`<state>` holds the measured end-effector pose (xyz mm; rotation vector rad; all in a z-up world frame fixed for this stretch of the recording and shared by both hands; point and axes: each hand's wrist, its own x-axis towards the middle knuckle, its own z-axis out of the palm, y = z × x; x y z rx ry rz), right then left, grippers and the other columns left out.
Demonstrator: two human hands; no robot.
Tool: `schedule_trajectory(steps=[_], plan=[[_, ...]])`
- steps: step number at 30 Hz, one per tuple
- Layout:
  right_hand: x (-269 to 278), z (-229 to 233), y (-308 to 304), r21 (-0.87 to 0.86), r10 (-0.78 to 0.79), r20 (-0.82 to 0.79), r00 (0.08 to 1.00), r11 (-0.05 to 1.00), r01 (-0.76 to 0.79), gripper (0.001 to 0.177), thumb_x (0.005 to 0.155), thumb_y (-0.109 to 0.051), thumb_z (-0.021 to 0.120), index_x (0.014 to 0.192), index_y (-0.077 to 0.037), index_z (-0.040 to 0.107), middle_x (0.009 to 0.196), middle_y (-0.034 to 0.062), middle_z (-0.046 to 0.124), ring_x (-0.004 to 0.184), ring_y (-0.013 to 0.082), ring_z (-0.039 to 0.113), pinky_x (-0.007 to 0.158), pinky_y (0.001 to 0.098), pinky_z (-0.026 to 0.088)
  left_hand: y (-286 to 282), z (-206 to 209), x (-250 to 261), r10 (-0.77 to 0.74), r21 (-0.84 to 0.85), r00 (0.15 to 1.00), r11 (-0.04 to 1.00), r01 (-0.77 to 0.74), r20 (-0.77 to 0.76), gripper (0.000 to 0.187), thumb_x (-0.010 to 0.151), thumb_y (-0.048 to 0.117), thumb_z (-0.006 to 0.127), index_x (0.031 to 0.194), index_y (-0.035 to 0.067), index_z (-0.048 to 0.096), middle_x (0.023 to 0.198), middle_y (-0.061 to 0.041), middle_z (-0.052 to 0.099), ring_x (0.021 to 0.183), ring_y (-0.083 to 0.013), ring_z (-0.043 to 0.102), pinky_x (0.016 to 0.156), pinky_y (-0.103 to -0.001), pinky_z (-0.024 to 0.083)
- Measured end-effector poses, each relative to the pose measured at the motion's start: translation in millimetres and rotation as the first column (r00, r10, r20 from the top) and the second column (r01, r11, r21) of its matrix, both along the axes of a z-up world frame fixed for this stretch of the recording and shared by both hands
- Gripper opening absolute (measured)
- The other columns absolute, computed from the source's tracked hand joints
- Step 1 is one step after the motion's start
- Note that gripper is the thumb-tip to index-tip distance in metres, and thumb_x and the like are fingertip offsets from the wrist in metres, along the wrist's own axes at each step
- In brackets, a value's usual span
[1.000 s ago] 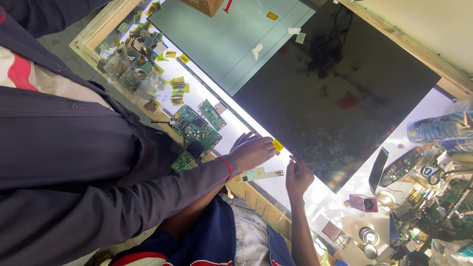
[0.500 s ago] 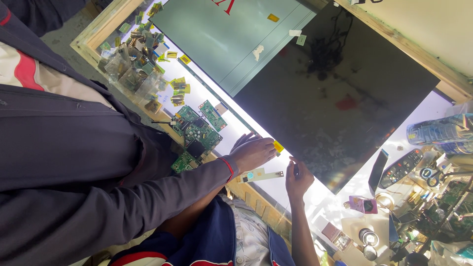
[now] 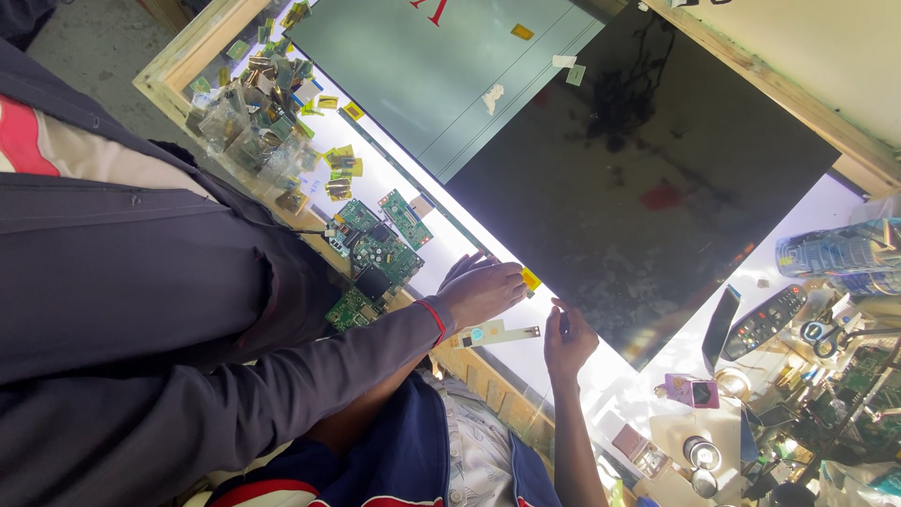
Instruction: Repairing a television by connecting a motherboard with ribbon cables and applying adhesive tape to the screen panel.
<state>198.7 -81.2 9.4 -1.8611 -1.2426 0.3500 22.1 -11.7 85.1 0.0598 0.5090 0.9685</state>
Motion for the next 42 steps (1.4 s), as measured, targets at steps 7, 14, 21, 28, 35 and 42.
schedule_trajectory(steps=[7, 14, 21, 28, 35, 42], plan=[[-1, 4, 1, 0.009, 0.002, -0.006, 1.0, 1.0, -0.002, 0.015, 0.087, -0.014, 0.065, 0.095, -0.019, 0.077, 0.053, 0.0015, 0.06, 0.049, 0.0207, 0.059, 0.057, 0.0314, 0.047, 2, -9, 0, 0.013, -0.042, 0.999, 0.999, -0.014, -0.041, 0.031, 0.1, 0.008, 0.048, 0.129, 0.012, 0.056, 0.115, -0.005, 0.068, 0.103, -0.0118, 0.068, 0.094, -0.028, 0.047], [-1, 0, 0, 0.005, -0.003, 0.015, 1.0, 1.0, 0.003, 0.016, 0.086, -0.015, 0.065, 0.095, -0.02, 0.077, 0.053, 0.001, 0.06, 0.051, 0.0221, 0.06, 0.058, 0.0324, 0.048, 4, -17, -3, -0.01, -0.05, 1.0, 0.999, 0.01, -0.011, 0.031, 0.101, 0.01, 0.046, 0.13, 0.012, 0.054, 0.111, -0.005, 0.069, 0.1, -0.013, 0.069, 0.092, -0.027, 0.048], [0, -3, -1, -0.01, -0.016, -0.008, 1.0, 1.0, 0.016, 0.015, 0.086, -0.016, 0.066, 0.095, -0.02, 0.077, 0.053, 0.0003, 0.06, 0.05, 0.0208, 0.059, 0.058, 0.0323, 0.047, 0, -4, -1, -0.012, -0.055, 0.997, 0.998, 0.008, -0.077, 0.038, 0.098, 0.009, 0.051, 0.135, 0.017, 0.051, 0.115, -0.003, 0.067, 0.1, -0.013, 0.069, 0.091, -0.029, 0.05], [2, -4, 0, 0.013, -0.008, 0.01, 1.0, 1.0, 0.008, 0.015, 0.086, -0.016, 0.065, 0.094, -0.02, 0.077, 0.053, 0.0007, 0.06, 0.049, 0.0208, 0.059, 0.057, 0.0319, 0.047, -4, -12, 2, 0.008, -0.006, 0.989, 1.0, -0.009, -0.149, 0.036, 0.098, 0.011, 0.051, 0.133, 0.016, 0.047, 0.118, -0.006, 0.066, 0.104, -0.0155, 0.068, 0.095, -0.03, 0.05], [1, -4, 0, 0.011, 0.002, 0.013, 1.0, 1.0, -0.002, 0.015, 0.086, -0.016, 0.065, 0.095, -0.02, 0.077, 0.054, 0.0008, 0.061, 0.048, 0.0201, 0.058, 0.057, 0.0325, 0.047, -1, -30, 6, 0.034, 0.043, 0.981, 0.999, -0.026, -0.193, 0.043, 0.098, 0.011, 0.051, 0.14, 0.015, 0.043, 0.124, -0.005, 0.064, 0.11, -0.0141, 0.066, 0.097, -0.029, 0.05], [1, -3, 1, 0.015, 0.003, 0.031, 1.0, 1.0, -0.003, 0.015, 0.087, -0.019, 0.065, 0.095, -0.021, 0.077, 0.056, 0.0004, 0.063, 0.051, 0.021, 0.061, 0.057, 0.0326, 0.048, 11, -65, 3, -0.016, -0.142, 0.999, 0.99, 0.021, 0.036, 0.038, 0.105, 0.036, 0.035, 0.137, 0.019, 0.045, 0.115, 0.0, 0.064, 0.109, -0.0127, 0.066, 0.103, -0.031, 0.046]])
